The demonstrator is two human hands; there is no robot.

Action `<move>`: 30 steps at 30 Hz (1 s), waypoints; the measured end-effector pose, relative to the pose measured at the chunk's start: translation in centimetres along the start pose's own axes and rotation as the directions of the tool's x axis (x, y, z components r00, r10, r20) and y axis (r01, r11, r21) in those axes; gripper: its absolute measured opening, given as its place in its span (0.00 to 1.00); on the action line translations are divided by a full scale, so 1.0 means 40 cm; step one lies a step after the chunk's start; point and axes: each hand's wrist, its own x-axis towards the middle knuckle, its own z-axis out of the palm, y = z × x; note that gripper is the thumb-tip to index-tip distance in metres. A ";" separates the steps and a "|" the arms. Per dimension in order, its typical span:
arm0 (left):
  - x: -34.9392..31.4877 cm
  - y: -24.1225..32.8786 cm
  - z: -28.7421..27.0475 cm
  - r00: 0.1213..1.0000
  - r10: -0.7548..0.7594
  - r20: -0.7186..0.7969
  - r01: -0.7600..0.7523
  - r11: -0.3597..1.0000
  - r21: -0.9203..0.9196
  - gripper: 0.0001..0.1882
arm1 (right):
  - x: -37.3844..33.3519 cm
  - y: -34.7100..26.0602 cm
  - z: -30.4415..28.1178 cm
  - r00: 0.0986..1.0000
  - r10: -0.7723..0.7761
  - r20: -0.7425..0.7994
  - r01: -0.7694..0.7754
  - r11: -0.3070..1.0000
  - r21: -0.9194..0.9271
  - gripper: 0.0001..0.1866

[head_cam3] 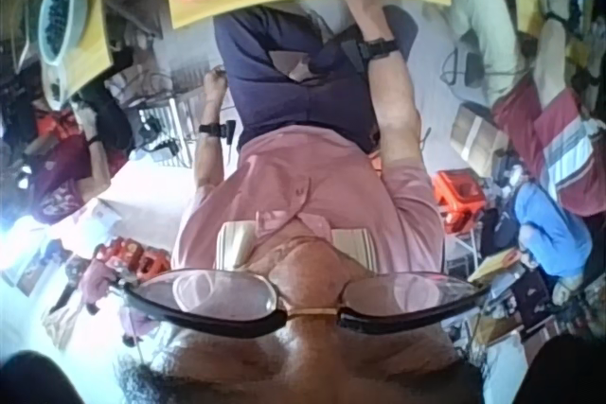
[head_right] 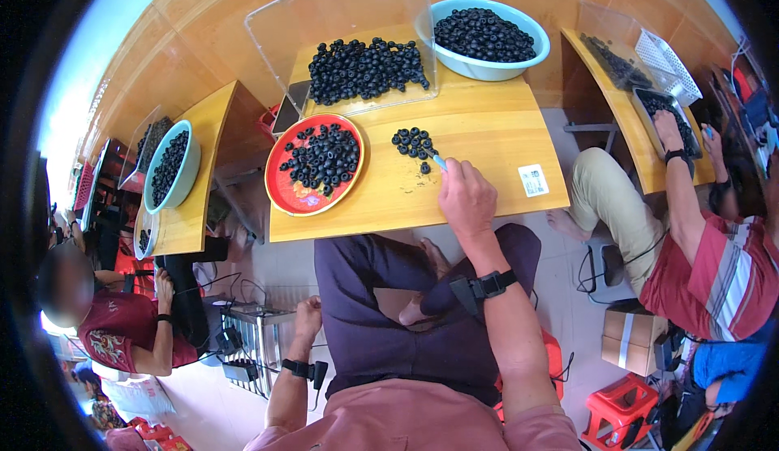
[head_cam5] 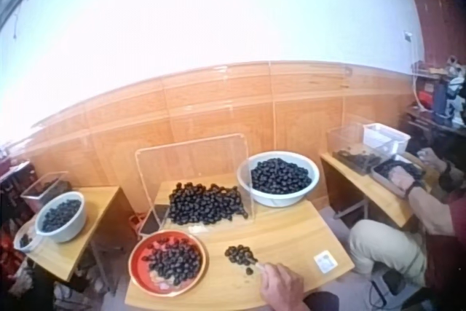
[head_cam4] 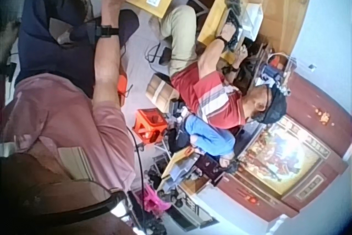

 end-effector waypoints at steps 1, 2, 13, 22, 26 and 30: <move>0.006 -0.021 0.001 1.000 -0.001 -0.007 0.001 1.000 0.001 0.03 | 0.002 -0.004 0.000 1.000 -0.001 -0.007 0.001 1.000 0.005 0.06; 0.009 -0.041 0.003 0.997 0.038 -0.060 -0.035 0.998 0.054 0.03 | 0.003 -0.010 0.001 1.000 -0.003 -0.009 0.003 1.000 0.013 0.06; -0.045 0.043 -0.015 0.962 -0.135 0.239 0.257 0.746 -0.614 0.10 | 0.000 -0.001 0.000 1.000 0.018 0.014 -0.019 0.999 0.032 0.06; -0.069 0.165 -0.153 0.990 0.105 0.098 -0.120 0.980 0.160 0.08 | -0.003 0.004 0.000 0.999 -0.011 -0.032 0.012 0.999 0.036 0.06; -0.106 0.502 -0.069 0.866 0.495 0.068 -0.499 0.848 0.180 0.07 | -0.003 0.003 -0.004 1.000 0.005 -0.030 -0.004 0.999 0.038 0.06; -0.053 0.730 0.057 0.604 0.753 0.262 -0.797 0.569 0.201 0.06 | -0.003 0.004 0.001 1.000 0.021 -0.019 -0.021 0.999 0.024 0.05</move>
